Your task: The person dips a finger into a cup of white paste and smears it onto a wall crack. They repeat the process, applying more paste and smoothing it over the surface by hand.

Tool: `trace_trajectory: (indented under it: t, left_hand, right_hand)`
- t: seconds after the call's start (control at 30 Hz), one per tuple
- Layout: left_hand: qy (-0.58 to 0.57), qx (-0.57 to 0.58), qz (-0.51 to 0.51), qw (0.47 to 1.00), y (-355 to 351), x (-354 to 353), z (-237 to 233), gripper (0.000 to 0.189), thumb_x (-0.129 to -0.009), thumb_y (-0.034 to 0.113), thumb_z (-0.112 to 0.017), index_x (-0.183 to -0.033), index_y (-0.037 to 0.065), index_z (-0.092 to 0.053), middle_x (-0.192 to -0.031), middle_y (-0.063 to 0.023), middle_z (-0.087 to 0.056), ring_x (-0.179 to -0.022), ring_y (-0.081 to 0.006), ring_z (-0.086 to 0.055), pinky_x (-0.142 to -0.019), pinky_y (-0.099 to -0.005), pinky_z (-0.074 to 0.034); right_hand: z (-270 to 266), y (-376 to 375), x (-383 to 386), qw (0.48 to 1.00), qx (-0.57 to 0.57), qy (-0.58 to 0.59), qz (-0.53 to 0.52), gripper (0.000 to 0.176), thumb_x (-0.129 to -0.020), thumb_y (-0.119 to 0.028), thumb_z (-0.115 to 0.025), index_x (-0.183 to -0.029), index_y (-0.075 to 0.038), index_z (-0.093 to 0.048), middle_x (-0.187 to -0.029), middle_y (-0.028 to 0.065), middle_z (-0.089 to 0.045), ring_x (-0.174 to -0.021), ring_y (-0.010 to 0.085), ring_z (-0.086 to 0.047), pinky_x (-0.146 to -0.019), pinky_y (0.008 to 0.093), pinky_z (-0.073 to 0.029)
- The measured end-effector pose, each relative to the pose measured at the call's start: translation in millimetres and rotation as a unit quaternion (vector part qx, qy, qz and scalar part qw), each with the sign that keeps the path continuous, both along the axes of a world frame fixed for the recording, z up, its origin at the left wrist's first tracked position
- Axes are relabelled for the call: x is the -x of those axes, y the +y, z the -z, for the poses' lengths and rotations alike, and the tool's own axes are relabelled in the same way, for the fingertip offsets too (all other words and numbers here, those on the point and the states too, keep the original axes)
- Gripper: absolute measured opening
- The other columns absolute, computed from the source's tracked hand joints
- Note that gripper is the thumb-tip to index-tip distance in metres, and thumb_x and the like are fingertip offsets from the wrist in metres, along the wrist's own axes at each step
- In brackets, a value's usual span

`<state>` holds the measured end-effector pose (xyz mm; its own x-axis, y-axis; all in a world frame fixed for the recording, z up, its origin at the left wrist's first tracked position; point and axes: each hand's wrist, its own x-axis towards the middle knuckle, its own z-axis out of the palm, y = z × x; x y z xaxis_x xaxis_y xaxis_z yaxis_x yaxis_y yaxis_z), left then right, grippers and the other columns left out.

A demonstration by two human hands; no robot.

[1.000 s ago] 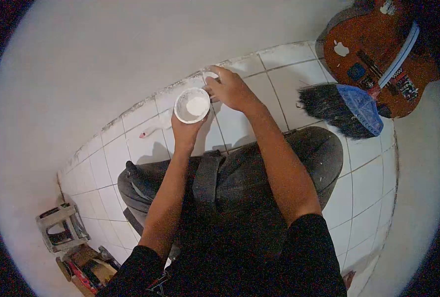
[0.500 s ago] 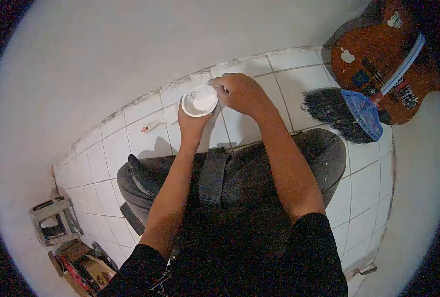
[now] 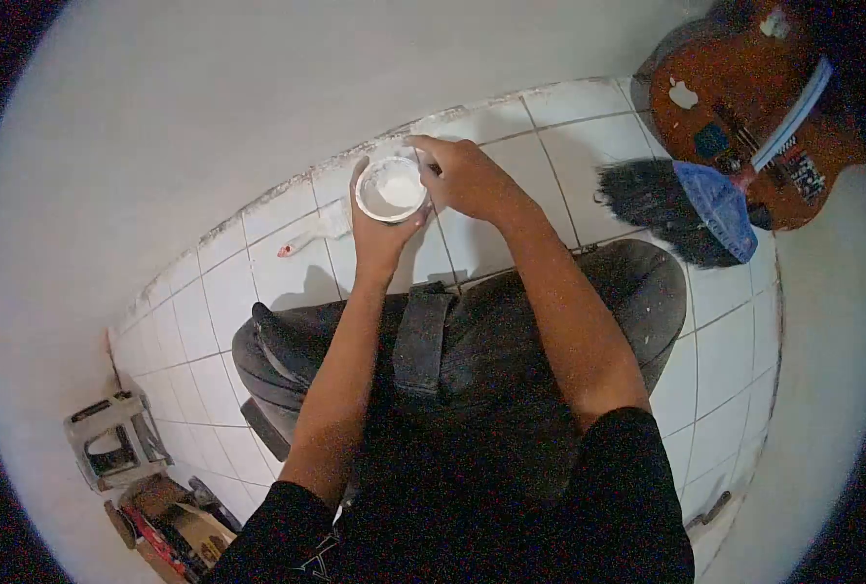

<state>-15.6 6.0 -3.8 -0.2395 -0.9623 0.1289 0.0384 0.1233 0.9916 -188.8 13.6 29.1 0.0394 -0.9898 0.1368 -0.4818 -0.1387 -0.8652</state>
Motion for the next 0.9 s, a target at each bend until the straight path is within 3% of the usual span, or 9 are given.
trace_trajectory:
  t: [0.07,0.13,0.17,0.23,0.37,0.47,0.53,0.9]
  left_hand:
    - [-0.062,0.039,-0.003,0.997,-7,-3,9,0.104,-0.061,0.010,-0.087,-0.146,0.003,-0.029,-0.120,-0.0155,-0.058,-0.112,-0.0239,-0.059,-0.097,-0.0350,-0.047]
    - [0.015,-0.035,0.072,0.997,-8,-5,3,0.104,-0.060,0.012,-0.088,-0.146,0.001,-0.030,-0.119,-0.0152,-0.060,-0.111,-0.0235,-0.059,-0.097,-0.0343,-0.048]
    - [0.005,-0.029,0.071,0.997,-7,-5,1,0.091,-0.060,0.011,-0.088,-0.138,-0.002,-0.041,-0.115,-0.0147,-0.063,-0.108,-0.0228,-0.061,-0.094,-0.0333,-0.049]
    - [-0.047,-0.042,0.074,0.995,-6,-7,-9,0.083,-0.060,0.011,-0.088,-0.131,-0.002,-0.048,-0.113,-0.0138,-0.064,-0.106,-0.0222,-0.062,-0.092,-0.0331,-0.049]
    - [-0.118,-0.011,0.023,0.993,-6,-11,7,0.059,-0.064,0.011,-0.088,-0.114,-0.001,-0.059,-0.108,-0.0092,-0.067,-0.101,-0.0191,-0.064,-0.089,-0.0317,-0.050]
    - [-0.089,-0.040,0.032,0.995,-7,-12,9,0.060,-0.065,0.013,-0.088,-0.115,-0.001,-0.058,-0.109,-0.0101,-0.067,-0.100,-0.0193,-0.064,-0.089,-0.0322,-0.050]
    - [-0.110,-0.033,0.023,0.993,-5,-10,-1,0.059,-0.065,0.012,-0.088,-0.115,0.000,-0.059,-0.109,-0.0101,-0.067,-0.100,-0.0193,-0.064,-0.089,-0.0322,-0.050]
    - [-0.087,-0.040,0.020,0.995,-4,-9,3,0.059,-0.065,0.012,-0.088,-0.115,0.001,-0.059,-0.111,-0.0090,-0.066,-0.100,-0.0184,-0.063,-0.089,-0.0319,-0.050]
  right_hand:
    - [8,-3,4,0.999,0.008,-0.024,0.024,0.043,-0.086,-0.015,-0.059,-0.127,0.001,-0.057,-0.102,0.0259,-0.067,-0.091,0.0354,-0.066,-0.085,0.0420,-0.050]
    - [5,-4,6,0.999,-0.030,-0.028,0.029,0.040,-0.093,-0.014,-0.055,-0.130,0.001,-0.055,-0.102,0.0210,-0.070,-0.089,0.0233,-0.067,-0.082,0.0341,-0.051]
    - [7,-5,6,0.999,-0.032,-0.028,0.031,0.040,-0.093,-0.014,-0.055,-0.130,0.001,-0.055,-0.102,0.0210,-0.070,-0.089,0.0233,-0.067,-0.082,0.0341,-0.051]
    - [10,-6,4,0.999,-0.018,-0.016,0.026,0.039,-0.095,-0.015,-0.054,-0.131,0.000,-0.055,-0.103,0.0203,-0.069,-0.090,0.0222,-0.066,-0.082,0.0338,-0.051]
    - [-3,-2,4,0.998,-0.037,-0.041,0.011,0.041,-0.092,-0.012,-0.055,-0.131,-0.002,-0.055,-0.100,0.0186,-0.069,-0.084,0.0217,-0.065,-0.080,0.0331,-0.051]
    - [-6,1,4,0.999,-0.048,0.002,-0.013,0.039,-0.088,-0.009,-0.057,-0.126,-0.003,-0.060,-0.094,0.0176,-0.069,-0.079,0.0219,-0.064,-0.078,0.0327,-0.051]
    - [3,-1,2,0.994,0.105,0.022,-0.035,0.036,-0.083,-0.006,-0.059,-0.119,-0.003,-0.065,-0.089,0.0171,-0.067,-0.077,0.0241,-0.063,-0.076,0.0339,-0.051]
    - [0,4,1,0.990,0.081,0.105,-0.056,0.034,-0.081,-0.007,-0.061,-0.114,-0.005,-0.069,-0.099,0.0147,-0.068,-0.086,0.0285,-0.064,-0.081,0.0373,-0.052]
